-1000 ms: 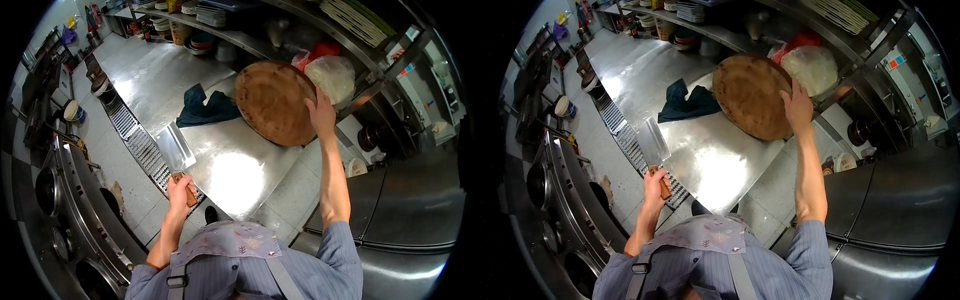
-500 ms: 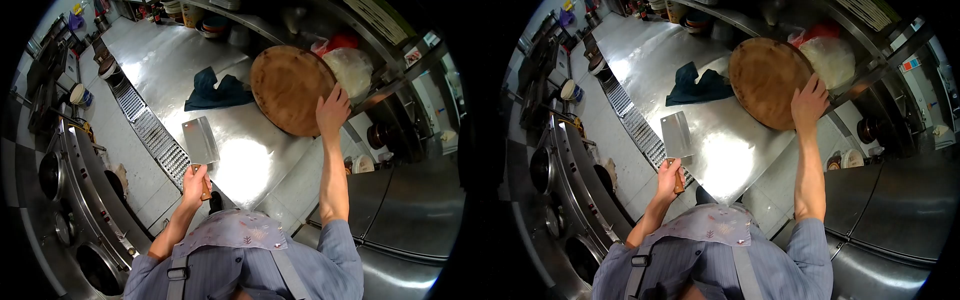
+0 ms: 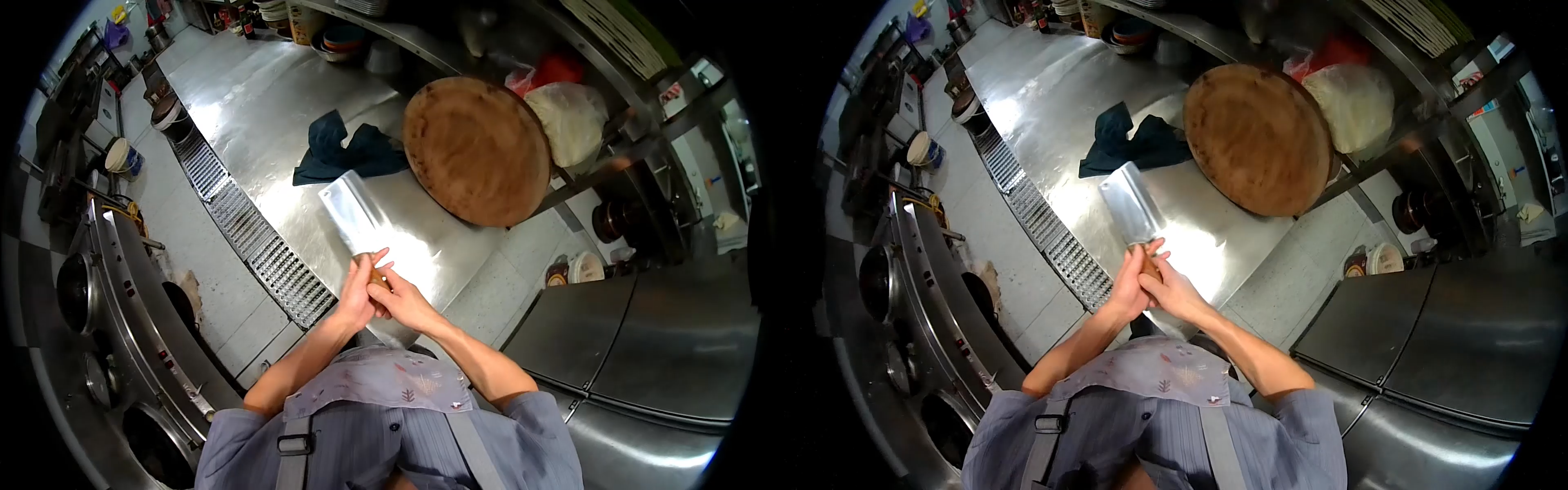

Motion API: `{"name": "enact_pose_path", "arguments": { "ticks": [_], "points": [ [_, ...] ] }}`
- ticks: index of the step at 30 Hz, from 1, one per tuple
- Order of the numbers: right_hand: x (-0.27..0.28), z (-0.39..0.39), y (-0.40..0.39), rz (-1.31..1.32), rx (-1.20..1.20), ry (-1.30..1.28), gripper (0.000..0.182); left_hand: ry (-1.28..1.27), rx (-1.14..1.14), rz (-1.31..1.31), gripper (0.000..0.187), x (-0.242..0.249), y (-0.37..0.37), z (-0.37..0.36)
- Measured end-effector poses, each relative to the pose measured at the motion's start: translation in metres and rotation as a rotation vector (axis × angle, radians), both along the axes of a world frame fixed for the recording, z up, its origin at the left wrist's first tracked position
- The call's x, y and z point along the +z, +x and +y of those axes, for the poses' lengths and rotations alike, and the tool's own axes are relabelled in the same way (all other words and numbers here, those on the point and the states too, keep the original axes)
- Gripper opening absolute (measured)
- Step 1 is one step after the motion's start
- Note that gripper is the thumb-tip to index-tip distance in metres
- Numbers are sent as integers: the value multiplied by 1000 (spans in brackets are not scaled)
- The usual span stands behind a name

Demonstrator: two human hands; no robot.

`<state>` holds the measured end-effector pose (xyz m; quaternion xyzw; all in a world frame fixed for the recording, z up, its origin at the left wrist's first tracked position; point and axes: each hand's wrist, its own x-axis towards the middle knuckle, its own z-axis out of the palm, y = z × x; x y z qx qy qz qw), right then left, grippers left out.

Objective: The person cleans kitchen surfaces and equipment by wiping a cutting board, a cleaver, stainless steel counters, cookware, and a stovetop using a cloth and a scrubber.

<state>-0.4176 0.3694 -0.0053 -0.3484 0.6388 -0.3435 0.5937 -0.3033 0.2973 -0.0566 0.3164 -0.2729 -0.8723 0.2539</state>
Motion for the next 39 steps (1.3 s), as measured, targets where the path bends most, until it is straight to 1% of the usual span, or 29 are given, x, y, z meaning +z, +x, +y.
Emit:
{"name": "enact_pose_path", "arguments": {
  "ticks": [1, 2, 4, 6, 8, 9, 10, 11, 12, 13, 15, 18, 20, 21, 22, 24, 26, 27, 28, 30, 31, 32, 33, 34, 35, 36, 37, 38, 39],
  "points": [
    [-13, -4, 0, 209, -150, -145, 59, 63, -10, 79, 52, -9, -17, 2],
    [-19, -3, -13, 250, -158, -128, 52, 27, -83, 93, 54, -17, -22, -3],
    [5, -15, -47, 286, -137, -53, 45, -16, -230, 63, 54, -39, -31, -10],
    [23, -23, -98, 762, 42, -150, 38, -286, -278, -157, 53, -16, -26, -9],
    [50, -39, -144, 890, 148, -124, 33, -306, -256, -258, 47, -20, -12, -7],
    [61, -45, -165, 1008, 233, -203, 30, -302, -253, -256, 47, -29, -3, -7],
    [71, -53, -181, 1123, 320, -285, 27, -267, -268, -335, 43, -43, 8, -8],
    [82, -64, -188, 1176, 366, -263, 26, -232, -284, -415, 40, -55, 19, -9],
    [92, -74, -193, 1228, 410, -242, 25, -230, -280, -417, 40, -65, 31, -9],
    [102, -85, -197, 1227, 413, -246, 25, -237, -242, -474, 36, -72, 41, -10],
    [114, -105, -204, 1335, 551, -32, 29, -244, -200, -534, 32, -80, 60, -17],
    [108, -131, -223, 1363, 601, -4, 26, -219, -133, -592, 26, -84, 83, -24],
    [109, -139, -227, 1346, 559, -13, 24, -288, -45, -642, 26, -89, 92, -28],
    [108, -142, -230, 1398, 558, -44, 24, -283, -19, -643, 27, -81, 94, -28],
    [106, -145, -232, 1452, 556, -78, 24, -283, -10, -652, 27, -81, 95, -30],
    [102, -147, -236, 1438, 527, -58, 20, -267, -32, -675, 22, -79, 96, -34],
    [94, -146, -236, 1605, 444, -98, 18, -282, -34, -687, 24, -79, 95, -41],
    [82, -143, -232, 1688, 425, -80, 14, -388, -60, -734, 27, -82, 94, -45],
    [80, -138, -222, 1684, 424, -86, 14, -494, -88, -779, 30, -80, 91, -49],
    [75, -130, -205, 1999, 379, -233, 16, -505, -104, -803, 34, -80, 86, -62],
    [68, -127, -206, 2089, 424, -276, 20, -545, -135, -824, 38, -83, 82, -70],
    [67, -123, -207, 2087, 419, -277, 20, -588, -164, -845, 43, -85, 78, -80],
    [66, -119, -208, 2108, 379, -416, 25, -673, -190, -900, 47, -86, 73, -92],
    [65, -114, -207, 2124, 337, -554, 31, -677, -192, -903, 47, -85, 67, -105],
    [64, -110, -206, 2124, 331, -553, 31, -834, -212, -963, 50, -84, 59, -119],
    [63, -105, -203, 2057, 320, -668, 34, -990, -233, -1018, 53, -83, 50, -135],
    [61, -99, -201, 1987, 311, -779, 38, -1097, -200, -999, 56, -84, 41, -151],
    [54, -93, -199, 1987, 309, -772, 38, -1201, -169, -977, 60, -84, 30, -168],
    [41, -86, -198, 1885, 270, -804, 40, -1267, -153, -1033, 63, -88, 17, -185]
  ]
}}
